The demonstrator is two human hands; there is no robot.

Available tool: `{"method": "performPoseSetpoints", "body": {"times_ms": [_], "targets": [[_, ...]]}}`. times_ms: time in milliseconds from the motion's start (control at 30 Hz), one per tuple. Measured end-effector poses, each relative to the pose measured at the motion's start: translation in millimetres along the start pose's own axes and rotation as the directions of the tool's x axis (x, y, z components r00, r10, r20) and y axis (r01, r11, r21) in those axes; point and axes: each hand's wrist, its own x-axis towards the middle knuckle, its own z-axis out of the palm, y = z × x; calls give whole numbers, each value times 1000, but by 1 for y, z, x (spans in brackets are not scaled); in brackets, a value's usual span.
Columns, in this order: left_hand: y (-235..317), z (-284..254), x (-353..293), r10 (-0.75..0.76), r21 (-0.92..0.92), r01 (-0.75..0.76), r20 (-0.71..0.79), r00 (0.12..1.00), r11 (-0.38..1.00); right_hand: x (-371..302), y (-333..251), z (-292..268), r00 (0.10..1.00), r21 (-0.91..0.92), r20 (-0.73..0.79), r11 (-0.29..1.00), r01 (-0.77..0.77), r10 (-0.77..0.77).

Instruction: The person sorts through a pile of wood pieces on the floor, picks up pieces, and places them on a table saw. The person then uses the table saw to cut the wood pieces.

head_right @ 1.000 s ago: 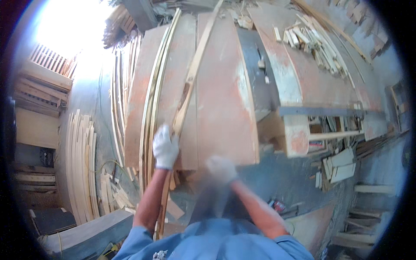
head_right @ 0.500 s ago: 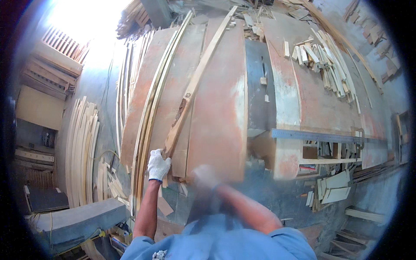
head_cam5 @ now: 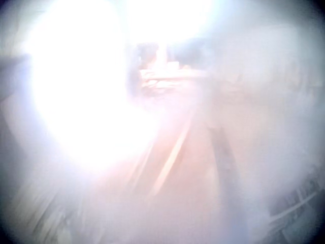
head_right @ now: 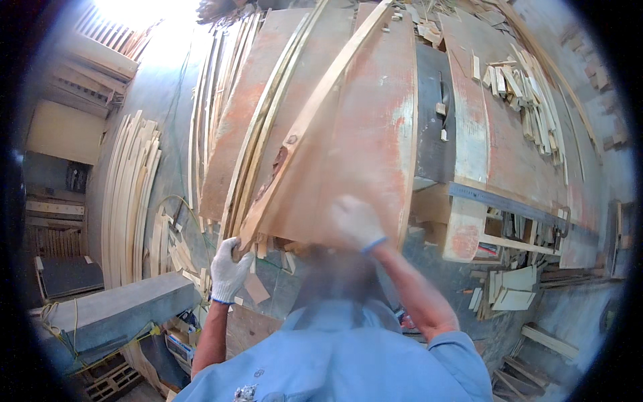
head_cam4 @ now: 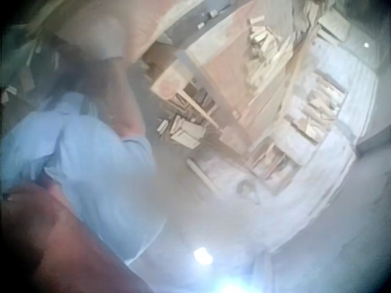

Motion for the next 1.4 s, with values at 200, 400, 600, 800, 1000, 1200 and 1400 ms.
{"method": "performPoseSetpoints", "body": {"times_ms": [200, 400, 600, 800, 1000, 1200, 1400], "targets": [[-18, -75, -18, 143, 85, -133, -121, 982, 987, 49, -90, -120, 903, -214, -403, 975, 64, -147], [-4, -108, -11, 329, 86, -322, -97, 939, 943, 41, -121, -192, 734, -602, -472, 787, 137, -488], [12, -106, 5, 545, 44, -546, 27, 838, 837, 10, -99, -228, 780, -756, -352, 649, 90, -518], [79, -93, 44, 707, 63, -723, 164, 687, 688, -57, 7, -283, 958, -736, -124, 672, 86, -258], [168, -8, 133, 836, 130, -868, 234, 497, 479, -144, 153, -305, 971, -765, -218, 635, -107, -100], [247, 97, 219, 831, 176, -863, 235, 504, 473, -142, 242, -317, 882, -543, -452, 743, -391, 135], [313, 205, 292, 759, 347, -814, 316, 569, 466, -106, 331, -348, 899, -681, -436, 636, -363, 47]]}}
